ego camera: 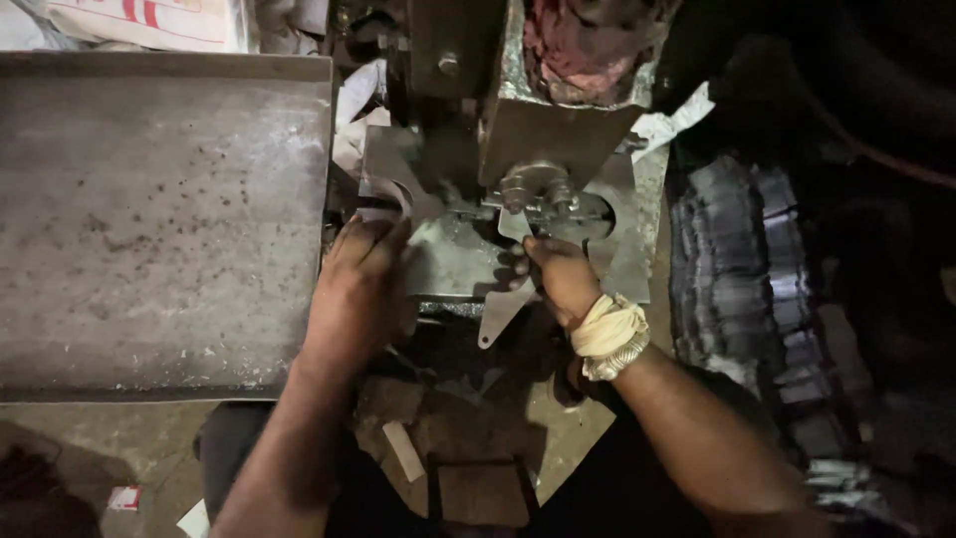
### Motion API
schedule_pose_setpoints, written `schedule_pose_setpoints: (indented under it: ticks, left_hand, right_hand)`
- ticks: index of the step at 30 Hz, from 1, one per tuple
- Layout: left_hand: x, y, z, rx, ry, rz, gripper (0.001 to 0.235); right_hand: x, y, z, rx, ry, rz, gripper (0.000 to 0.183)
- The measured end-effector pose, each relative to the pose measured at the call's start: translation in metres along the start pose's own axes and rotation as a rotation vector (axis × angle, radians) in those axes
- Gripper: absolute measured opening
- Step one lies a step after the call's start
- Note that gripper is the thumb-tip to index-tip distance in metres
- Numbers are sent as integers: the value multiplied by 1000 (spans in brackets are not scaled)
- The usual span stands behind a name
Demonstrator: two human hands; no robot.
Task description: Using a manual punch press to stamp or shape small metal plate components.
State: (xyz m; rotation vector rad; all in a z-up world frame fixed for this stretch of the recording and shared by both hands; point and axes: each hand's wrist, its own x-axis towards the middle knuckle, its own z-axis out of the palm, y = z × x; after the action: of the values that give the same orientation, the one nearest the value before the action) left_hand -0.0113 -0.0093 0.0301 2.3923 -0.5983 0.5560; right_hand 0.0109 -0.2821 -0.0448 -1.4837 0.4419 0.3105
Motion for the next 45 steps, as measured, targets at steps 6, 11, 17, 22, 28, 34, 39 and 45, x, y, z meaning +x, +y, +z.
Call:
schedule_pose_setpoints:
  ticks: [6, 11, 17, 22, 28, 34, 39, 45]
  left_hand:
    - [-13, 21, -6, -110, -355, -22, 26]
    - [-34, 16, 54, -197, -408, 213, 35]
    - [-60, 28, 137, 84, -236, 313, 42]
    - [-50, 51, 121, -116, -147, 213, 42]
    - [-47, 48, 125, -39, -214, 224, 44]
    - [-42, 54, 112, -4, -227, 312, 43]
    - [-50, 51, 118, -83, -103, 206, 42]
    - [-46, 43, 122, -74, -62, 259, 40]
  right_hand:
    - [41, 54, -21, 195, -53, -118, 25]
    - [-22, -5, -25, -11, 26, 2, 21]
    - [-44, 10, -99, -495, 255, -426, 18]
    - [-12, 1, -143, -699, 497, -617, 16]
    - [49, -11, -144, -781, 624, -465, 25]
    - [43, -10, -133, -938, 651, -640, 24]
    - [-16, -21, -103, -969, 685, -718, 23]
    - [-61, 1, -34, -1017, 258, -978, 56]
